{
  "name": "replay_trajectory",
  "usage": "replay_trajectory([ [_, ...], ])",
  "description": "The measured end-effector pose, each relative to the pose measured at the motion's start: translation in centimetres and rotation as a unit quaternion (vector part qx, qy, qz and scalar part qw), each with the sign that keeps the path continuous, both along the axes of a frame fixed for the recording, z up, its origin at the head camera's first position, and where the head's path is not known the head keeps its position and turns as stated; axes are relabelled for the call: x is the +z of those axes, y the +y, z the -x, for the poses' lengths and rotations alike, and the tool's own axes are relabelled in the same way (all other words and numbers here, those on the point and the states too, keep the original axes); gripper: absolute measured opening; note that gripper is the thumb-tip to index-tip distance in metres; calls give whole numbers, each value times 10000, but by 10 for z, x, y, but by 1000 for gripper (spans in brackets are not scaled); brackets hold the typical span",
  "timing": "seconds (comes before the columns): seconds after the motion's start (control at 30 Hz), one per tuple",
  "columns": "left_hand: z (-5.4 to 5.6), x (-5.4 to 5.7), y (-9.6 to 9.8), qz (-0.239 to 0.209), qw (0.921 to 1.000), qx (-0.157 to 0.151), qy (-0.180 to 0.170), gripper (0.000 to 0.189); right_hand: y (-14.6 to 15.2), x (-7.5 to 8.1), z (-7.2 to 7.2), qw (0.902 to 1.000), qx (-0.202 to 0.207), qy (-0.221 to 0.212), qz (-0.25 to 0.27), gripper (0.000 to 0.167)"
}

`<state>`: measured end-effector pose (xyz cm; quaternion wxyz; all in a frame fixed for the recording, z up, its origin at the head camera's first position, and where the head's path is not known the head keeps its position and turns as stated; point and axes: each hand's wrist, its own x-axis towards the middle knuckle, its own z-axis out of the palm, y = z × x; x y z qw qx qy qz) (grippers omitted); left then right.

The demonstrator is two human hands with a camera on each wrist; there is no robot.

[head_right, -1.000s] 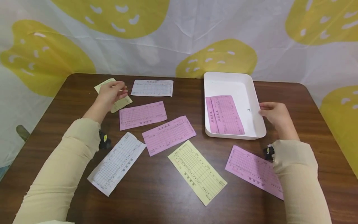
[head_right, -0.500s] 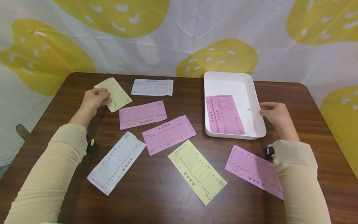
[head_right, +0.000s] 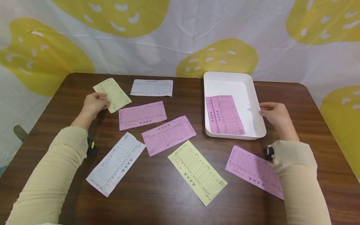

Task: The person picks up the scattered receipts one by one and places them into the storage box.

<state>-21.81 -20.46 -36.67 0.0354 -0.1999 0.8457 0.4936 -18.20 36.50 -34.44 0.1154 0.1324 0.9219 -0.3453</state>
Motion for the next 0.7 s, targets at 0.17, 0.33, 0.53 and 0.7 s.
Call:
replay_trajectory([
  [0.17,-3,-1,-1,793,9964,-252,-136,47,4,-4,3,9999,-60,-115,-13,49],
  [0.33,-2,-3,-2,1194,9916,-465,-176,48,17,-18,11,9998,-132,-160,-51,50],
  [0.53,-4,1,-7,1466,9865,-651,-336,56,18,-18,11,9997,-160,-196,-29,52],
  [0.7,-5,4,-13,1719,9801,-843,-516,61,14,-14,9,9997,-145,-97,-154,50],
])
